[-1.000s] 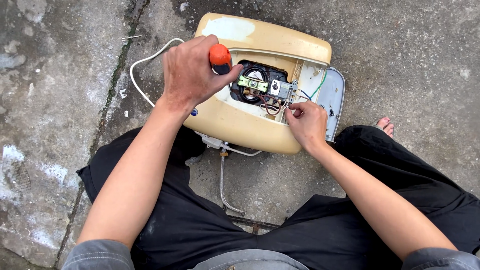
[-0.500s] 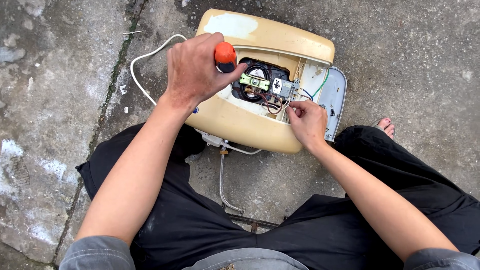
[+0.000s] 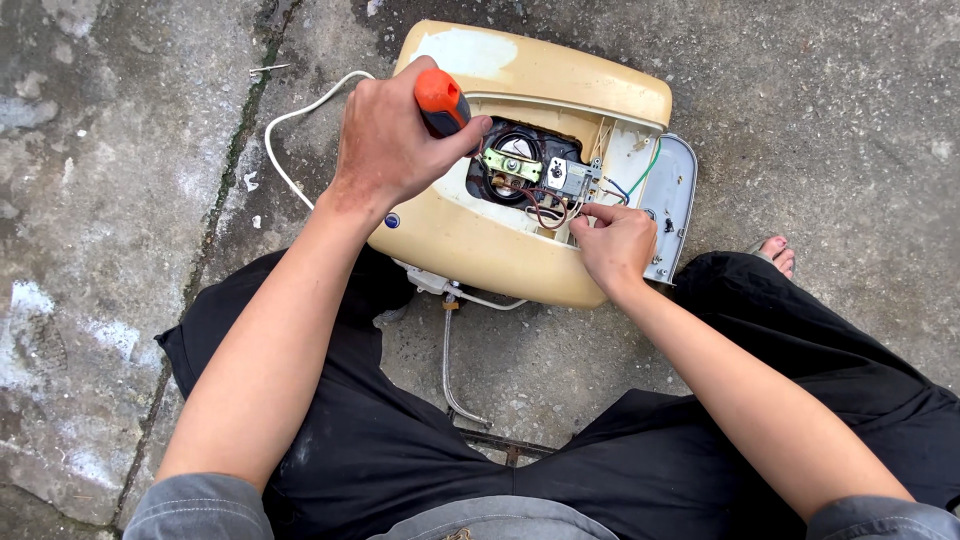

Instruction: Disassembling an appliance by removing screws and disconnecting internal electrical components using a screwdriver.

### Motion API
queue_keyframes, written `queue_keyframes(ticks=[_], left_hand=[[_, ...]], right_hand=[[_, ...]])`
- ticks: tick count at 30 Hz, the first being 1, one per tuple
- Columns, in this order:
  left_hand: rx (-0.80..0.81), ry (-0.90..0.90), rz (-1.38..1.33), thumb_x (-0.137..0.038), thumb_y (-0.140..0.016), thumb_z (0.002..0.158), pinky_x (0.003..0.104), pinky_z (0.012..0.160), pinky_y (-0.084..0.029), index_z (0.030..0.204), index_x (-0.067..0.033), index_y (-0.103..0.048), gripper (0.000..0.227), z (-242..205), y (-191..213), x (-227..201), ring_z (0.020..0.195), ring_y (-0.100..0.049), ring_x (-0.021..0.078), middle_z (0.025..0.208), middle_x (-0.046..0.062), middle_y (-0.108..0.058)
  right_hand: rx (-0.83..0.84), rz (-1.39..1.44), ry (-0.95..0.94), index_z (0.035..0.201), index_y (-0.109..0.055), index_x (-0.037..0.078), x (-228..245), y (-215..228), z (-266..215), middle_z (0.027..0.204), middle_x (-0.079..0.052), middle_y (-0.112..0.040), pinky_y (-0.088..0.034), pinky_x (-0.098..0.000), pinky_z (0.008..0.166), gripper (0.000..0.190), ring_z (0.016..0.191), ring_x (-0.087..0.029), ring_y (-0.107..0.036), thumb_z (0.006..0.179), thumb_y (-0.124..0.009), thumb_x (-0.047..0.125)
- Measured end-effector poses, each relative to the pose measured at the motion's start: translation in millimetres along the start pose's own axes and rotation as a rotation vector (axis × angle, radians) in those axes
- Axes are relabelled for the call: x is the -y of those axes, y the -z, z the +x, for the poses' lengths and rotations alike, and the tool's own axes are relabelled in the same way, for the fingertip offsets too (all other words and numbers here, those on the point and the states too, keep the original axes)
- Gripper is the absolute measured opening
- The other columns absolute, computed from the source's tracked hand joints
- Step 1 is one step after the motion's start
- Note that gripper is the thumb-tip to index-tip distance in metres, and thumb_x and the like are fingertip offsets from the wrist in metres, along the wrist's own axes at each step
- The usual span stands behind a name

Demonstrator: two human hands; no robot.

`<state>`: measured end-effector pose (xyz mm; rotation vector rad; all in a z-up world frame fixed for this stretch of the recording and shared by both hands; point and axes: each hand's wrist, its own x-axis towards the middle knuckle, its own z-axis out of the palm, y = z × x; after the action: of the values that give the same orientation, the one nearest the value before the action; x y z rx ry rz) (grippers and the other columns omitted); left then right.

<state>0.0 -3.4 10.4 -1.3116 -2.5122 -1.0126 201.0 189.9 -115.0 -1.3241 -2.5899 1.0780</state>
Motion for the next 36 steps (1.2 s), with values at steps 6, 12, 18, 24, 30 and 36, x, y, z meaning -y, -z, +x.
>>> queue_keyframes(ticks=[6, 12, 18, 24, 30, 36], left_hand=[[0.010, 0.130, -0.115, -0.019, -0.087, 0.084, 0.023, 0.043, -0.042, 0.075, -0.0056, -0.063, 0.028, -6, 15, 5, 0.045, -0.054, 0.0114, 0.064, 0.003, -0.070], [0.001, 0.116, -0.125, -0.018, -0.087, 0.085, 0.025, 0.045, -0.046, 0.079, -0.0048, -0.065, 0.026, -6, 21, 4, 0.048, -0.058, 0.0118, 0.067, 0.004, -0.073], [-0.003, 0.081, -0.126, -0.020, -0.088, 0.086, 0.023, 0.043, -0.044, 0.079, -0.0061, -0.063, 0.029, -7, 18, 7, 0.045, -0.057, 0.0119, 0.064, 0.003, -0.070], [-0.012, 0.073, -0.127, -0.019, -0.087, 0.086, 0.024, 0.043, -0.044, 0.079, -0.0056, -0.064, 0.028, -8, 20, 7, 0.045, -0.057, 0.0119, 0.064, 0.003, -0.071], [0.010, 0.087, -0.133, -0.019, -0.088, 0.086, 0.024, 0.042, -0.042, 0.077, -0.0058, -0.064, 0.029, -8, 16, 10, 0.042, -0.052, 0.0114, 0.062, 0.003, -0.069], [-0.004, 0.065, -0.084, -0.021, -0.089, 0.086, 0.025, 0.043, -0.043, 0.078, -0.0061, -0.065, 0.030, -8, 17, 9, 0.042, -0.052, 0.0129, 0.062, 0.002, -0.069]], right_hand=[[0.190, -0.081, 0.024, 0.099, -0.082, 0.002, 18, 30, 6, 0.070, -0.009, -0.075, -0.053, -0.0310, 0.050, 0.023, 0.051, -0.016, -0.063, 0.082, -0.079, 0.017], [0.124, -0.133, 0.165, 0.090, -0.082, 0.001, 12, 27, 4, 0.064, -0.009, -0.073, -0.050, -0.0319, 0.046, 0.015, 0.045, -0.017, -0.059, 0.084, -0.079, 0.014], [0.005, -0.132, 0.166, 0.084, -0.082, 0.006, 4, 11, 3, 0.058, 0.001, -0.065, -0.045, -0.0299, 0.052, 0.014, 0.046, -0.013, -0.051, 0.076, -0.078, 0.018], [-0.138, -0.115, 0.407, 0.077, -0.079, 0.011, -7, 5, 2, 0.062, 0.004, -0.060, -0.037, -0.0271, 0.052, 0.006, 0.051, -0.009, -0.044, 0.072, -0.077, 0.009], [-0.067, -0.129, 0.461, 0.093, -0.082, 0.000, -1, 15, -4, 0.069, -0.007, -0.071, -0.049, -0.0282, 0.051, 0.017, 0.051, -0.013, -0.055, 0.078, -0.079, 0.007], [-0.045, -0.175, 0.526, 0.090, -0.083, 0.001, -4, 15, 1, 0.066, -0.004, -0.068, -0.046, -0.0291, 0.050, 0.010, 0.049, -0.014, -0.053, 0.081, -0.079, 0.005]])
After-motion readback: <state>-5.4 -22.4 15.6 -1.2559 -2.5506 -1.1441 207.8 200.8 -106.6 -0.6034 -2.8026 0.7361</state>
